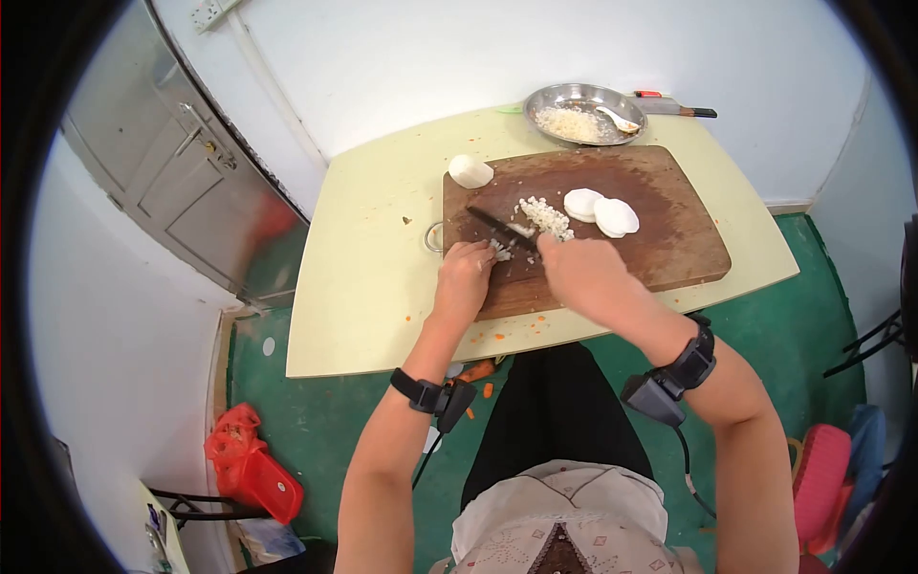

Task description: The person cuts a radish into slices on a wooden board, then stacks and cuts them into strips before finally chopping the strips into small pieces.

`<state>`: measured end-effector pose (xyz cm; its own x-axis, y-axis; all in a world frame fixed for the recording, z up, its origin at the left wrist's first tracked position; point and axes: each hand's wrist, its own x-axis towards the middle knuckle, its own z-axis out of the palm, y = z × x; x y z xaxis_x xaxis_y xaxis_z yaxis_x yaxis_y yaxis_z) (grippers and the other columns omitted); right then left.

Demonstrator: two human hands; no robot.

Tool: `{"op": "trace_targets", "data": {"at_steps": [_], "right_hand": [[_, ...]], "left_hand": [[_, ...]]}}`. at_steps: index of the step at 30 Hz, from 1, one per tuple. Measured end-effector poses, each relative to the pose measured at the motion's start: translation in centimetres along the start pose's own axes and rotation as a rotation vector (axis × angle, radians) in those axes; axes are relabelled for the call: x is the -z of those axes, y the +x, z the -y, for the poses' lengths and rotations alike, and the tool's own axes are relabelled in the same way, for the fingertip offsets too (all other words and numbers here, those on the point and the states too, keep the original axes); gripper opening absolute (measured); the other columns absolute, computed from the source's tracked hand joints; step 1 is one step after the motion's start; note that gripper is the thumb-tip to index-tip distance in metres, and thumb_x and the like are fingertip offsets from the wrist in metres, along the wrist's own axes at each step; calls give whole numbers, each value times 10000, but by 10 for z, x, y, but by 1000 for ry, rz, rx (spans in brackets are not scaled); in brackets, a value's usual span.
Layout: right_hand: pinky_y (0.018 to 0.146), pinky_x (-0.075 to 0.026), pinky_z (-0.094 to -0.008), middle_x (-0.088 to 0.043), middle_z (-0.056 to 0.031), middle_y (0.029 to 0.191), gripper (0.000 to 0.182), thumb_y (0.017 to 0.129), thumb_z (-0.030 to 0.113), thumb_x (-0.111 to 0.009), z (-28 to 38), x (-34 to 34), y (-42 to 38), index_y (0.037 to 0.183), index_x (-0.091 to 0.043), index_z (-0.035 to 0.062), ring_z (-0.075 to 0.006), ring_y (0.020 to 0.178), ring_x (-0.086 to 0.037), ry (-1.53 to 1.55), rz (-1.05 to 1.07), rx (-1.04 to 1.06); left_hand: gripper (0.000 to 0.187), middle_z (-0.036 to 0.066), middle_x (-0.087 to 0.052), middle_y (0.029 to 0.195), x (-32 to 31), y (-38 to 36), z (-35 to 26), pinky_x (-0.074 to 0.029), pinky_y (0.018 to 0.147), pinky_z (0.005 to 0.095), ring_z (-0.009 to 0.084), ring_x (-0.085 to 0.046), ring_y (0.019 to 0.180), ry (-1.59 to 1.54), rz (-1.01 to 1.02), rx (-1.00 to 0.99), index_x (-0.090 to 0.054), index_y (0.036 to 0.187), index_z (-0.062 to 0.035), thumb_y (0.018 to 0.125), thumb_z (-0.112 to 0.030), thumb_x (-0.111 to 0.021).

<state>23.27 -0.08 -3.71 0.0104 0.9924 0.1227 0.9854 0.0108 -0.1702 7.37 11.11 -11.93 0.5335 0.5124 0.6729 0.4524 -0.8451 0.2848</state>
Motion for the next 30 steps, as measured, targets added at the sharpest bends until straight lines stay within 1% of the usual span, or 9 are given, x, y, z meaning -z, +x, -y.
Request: {"op": "trace_targets", "data": {"at_steps": [1,2,5,8,17,20,23,26,30], "right_hand": [[640,-520,-435,-646,-196,735,136,845,99,-469,-8,1,3,916,-530,1,-341,704,-655,2,8,-48],[652,-512,-447,-644,-208,755,159,851,125,-479,-16,0,7,927,-528,-5,-357,730,-649,71,21,-77],[658,-504,-458,-642,-212,752,168,856,129,-474,-28,3,7,929,-525,-13,-369,742,-644,125,54,-94],[654,-502,-461,-640,-216,751,164,861,121,-463,-22,7,4,925,-524,-18,-368,738,-644,124,34,-136],[648,-505,-457,-629,-232,725,147,840,83,-433,-5,-3,9,886,-522,-24,-379,714,-642,114,-15,-80],[648,-507,-452,-629,-231,731,139,835,68,-429,-3,5,8,879,-520,-28,-378,713,-642,121,36,-44],[636,-506,-460,-629,-229,732,140,838,66,-425,-4,10,12,882,-516,-32,-378,708,-640,46,87,31],[616,-510,-461,-627,-228,721,139,836,68,-433,-7,2,22,885,-510,-37,-374,699,-642,100,130,-14],[598,-515,-451,-623,-235,713,147,839,76,-433,-5,-18,21,899,-497,-41,-367,683,-643,86,27,0]], "left_hand": [[102,131,-675,916,-4,3,-1,-508,754,354,279,-620,852,-7,-1,-6,-696,807,-13,712,-9,-658],[102,130,-675,916,-8,7,-2,-508,753,355,280,-620,852,-15,7,-14,-696,808,-12,713,-11,-659],[102,127,-676,912,-21,17,-8,-508,752,358,284,-618,854,-41,13,-17,-695,809,-8,712,-18,-664],[102,126,-676,901,-26,19,-7,-508,751,361,286,-618,854,-48,-2,12,-692,806,-2,708,-21,-670],[82,117,-667,854,-26,16,-8,-502,739,365,289,-610,827,-25,-13,17,-687,775,0,695,-12,-675],[75,112,-658,831,-26,17,-7,-498,727,363,290,-602,813,-9,5,25,-683,768,-1,694,-10,-674],[68,111,-647,810,-25,18,-8,-492,711,365,290,-594,797,-6,12,32,-678,760,-1,692,-6,-673],[65,114,-640,805,-24,16,-9,-488,697,370,290,-588,783,-14,23,44,-673,755,-2,689,0,-672],[66,116,-638,816,-23,17,-11,-489,693,369,292,-586,779,-28,8,44,-668,755,-1,689,5,-671]]}}
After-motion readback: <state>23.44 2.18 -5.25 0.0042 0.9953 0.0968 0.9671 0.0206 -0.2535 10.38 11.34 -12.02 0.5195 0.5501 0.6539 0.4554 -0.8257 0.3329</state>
